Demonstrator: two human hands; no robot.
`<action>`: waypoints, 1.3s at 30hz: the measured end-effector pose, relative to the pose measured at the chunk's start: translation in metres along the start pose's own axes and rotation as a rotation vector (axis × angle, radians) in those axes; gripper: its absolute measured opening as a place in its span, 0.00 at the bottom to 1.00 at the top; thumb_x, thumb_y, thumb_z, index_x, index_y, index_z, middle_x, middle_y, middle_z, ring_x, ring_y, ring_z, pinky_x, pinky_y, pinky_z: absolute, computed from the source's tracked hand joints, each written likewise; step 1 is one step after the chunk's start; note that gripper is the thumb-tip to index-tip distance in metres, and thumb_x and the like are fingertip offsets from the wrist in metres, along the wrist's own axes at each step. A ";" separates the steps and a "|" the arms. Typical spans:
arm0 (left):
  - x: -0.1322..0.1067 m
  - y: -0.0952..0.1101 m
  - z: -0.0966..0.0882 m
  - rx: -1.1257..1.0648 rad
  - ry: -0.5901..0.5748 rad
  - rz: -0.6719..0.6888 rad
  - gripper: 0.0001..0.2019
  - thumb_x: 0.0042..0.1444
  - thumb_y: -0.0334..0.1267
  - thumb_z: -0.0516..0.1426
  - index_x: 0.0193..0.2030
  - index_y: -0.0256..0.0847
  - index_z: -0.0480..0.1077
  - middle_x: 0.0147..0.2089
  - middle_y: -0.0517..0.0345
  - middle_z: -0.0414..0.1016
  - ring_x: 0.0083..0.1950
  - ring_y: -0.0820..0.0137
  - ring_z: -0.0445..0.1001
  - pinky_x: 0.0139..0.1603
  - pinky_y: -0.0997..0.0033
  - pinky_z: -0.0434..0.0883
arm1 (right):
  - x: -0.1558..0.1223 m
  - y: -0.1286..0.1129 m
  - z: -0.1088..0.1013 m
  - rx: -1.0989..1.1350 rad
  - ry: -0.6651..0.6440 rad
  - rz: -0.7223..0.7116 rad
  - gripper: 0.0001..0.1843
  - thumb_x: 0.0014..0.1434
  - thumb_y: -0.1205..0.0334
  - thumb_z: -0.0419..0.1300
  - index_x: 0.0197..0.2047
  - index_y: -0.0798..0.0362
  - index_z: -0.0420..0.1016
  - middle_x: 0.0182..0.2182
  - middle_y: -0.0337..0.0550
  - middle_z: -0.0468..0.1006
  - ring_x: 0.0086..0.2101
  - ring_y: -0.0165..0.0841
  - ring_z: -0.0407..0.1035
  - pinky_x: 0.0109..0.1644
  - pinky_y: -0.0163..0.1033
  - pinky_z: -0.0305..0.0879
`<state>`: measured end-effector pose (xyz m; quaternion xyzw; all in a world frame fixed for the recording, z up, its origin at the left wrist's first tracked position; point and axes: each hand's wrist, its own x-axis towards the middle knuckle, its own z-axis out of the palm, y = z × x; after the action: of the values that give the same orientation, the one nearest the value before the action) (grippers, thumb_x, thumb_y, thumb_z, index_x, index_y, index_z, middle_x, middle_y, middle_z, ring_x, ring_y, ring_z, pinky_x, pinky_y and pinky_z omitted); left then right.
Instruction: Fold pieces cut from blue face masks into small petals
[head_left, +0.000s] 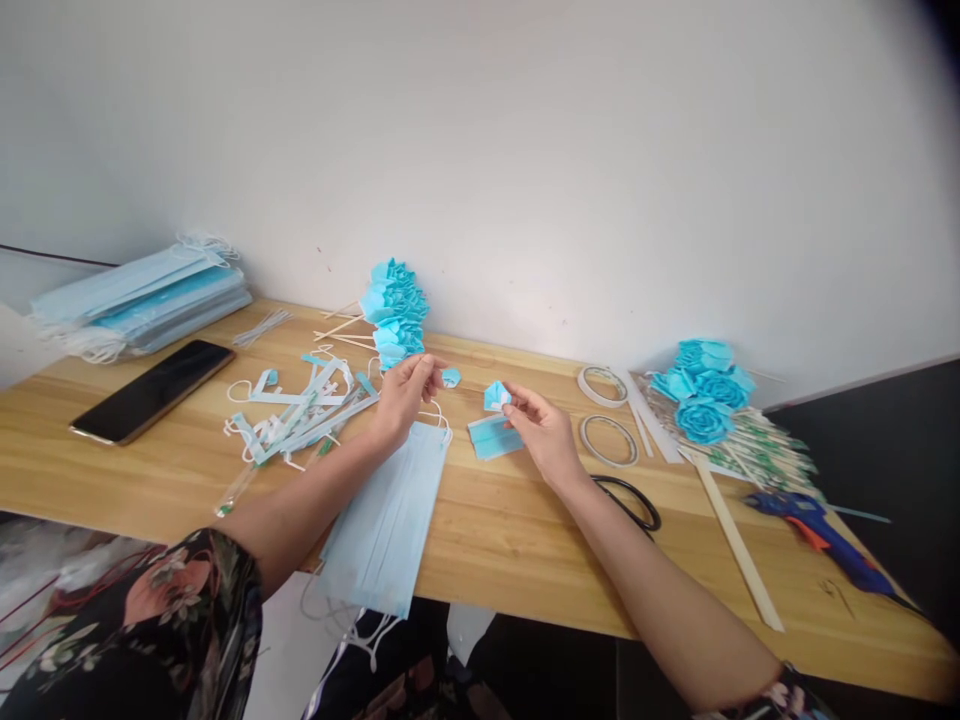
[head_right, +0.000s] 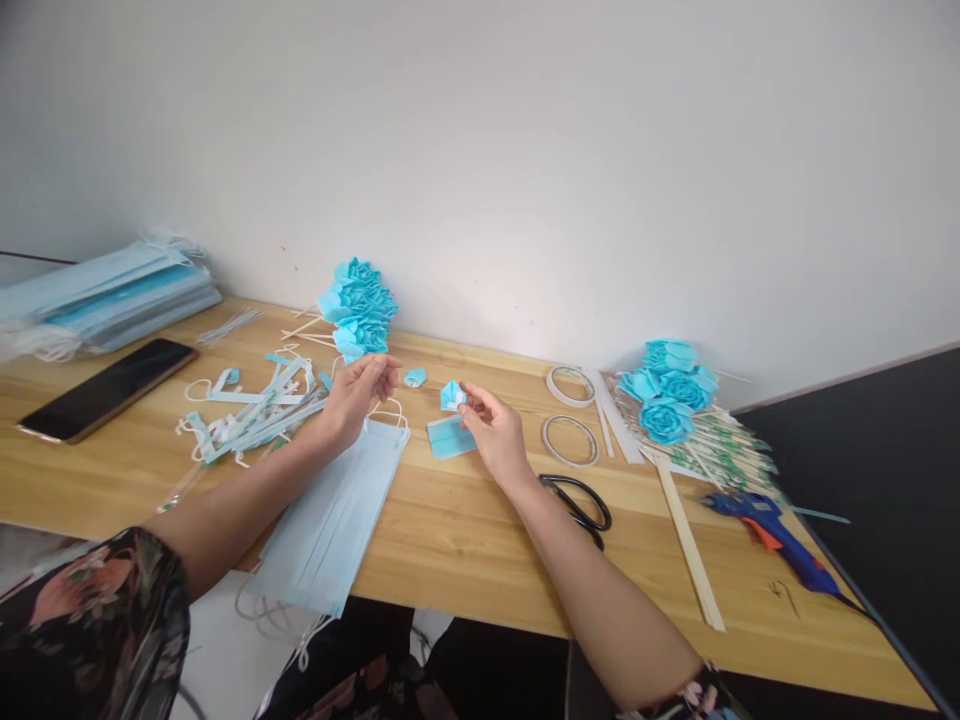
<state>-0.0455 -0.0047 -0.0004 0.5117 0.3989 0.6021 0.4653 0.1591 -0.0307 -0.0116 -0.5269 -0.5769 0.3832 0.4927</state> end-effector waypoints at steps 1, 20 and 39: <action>0.001 0.000 -0.001 0.001 0.005 -0.001 0.17 0.59 0.48 0.53 0.34 0.35 0.71 0.26 0.59 0.67 0.25 0.77 0.63 0.25 0.77 0.61 | 0.002 -0.001 0.000 -0.069 -0.003 -0.041 0.21 0.53 0.58 0.60 0.51 0.53 0.75 0.37 0.43 0.77 0.33 0.31 0.70 0.37 0.38 0.69; -0.005 -0.002 0.004 0.262 -0.174 -0.058 0.17 0.57 0.47 0.50 0.31 0.36 0.71 0.27 0.58 0.69 0.27 0.74 0.66 0.29 0.75 0.63 | 0.021 -0.002 -0.027 -0.930 -0.184 -0.364 0.20 0.58 0.72 0.51 0.50 0.50 0.74 0.45 0.45 0.77 0.46 0.38 0.69 0.49 0.43 0.65; 0.009 -0.019 -0.010 0.783 -0.131 0.081 0.14 0.59 0.37 0.48 0.39 0.39 0.75 0.40 0.53 0.79 0.41 0.65 0.75 0.43 0.69 0.67 | 0.098 -0.010 0.009 -0.815 -0.386 -0.107 0.17 0.55 0.70 0.58 0.48 0.52 0.76 0.34 0.42 0.82 0.31 0.31 0.74 0.35 0.33 0.67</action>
<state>-0.0534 0.0090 -0.0175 0.7031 0.5472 0.3885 0.2351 0.1525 0.0649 0.0121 -0.5663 -0.7883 0.1900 0.1475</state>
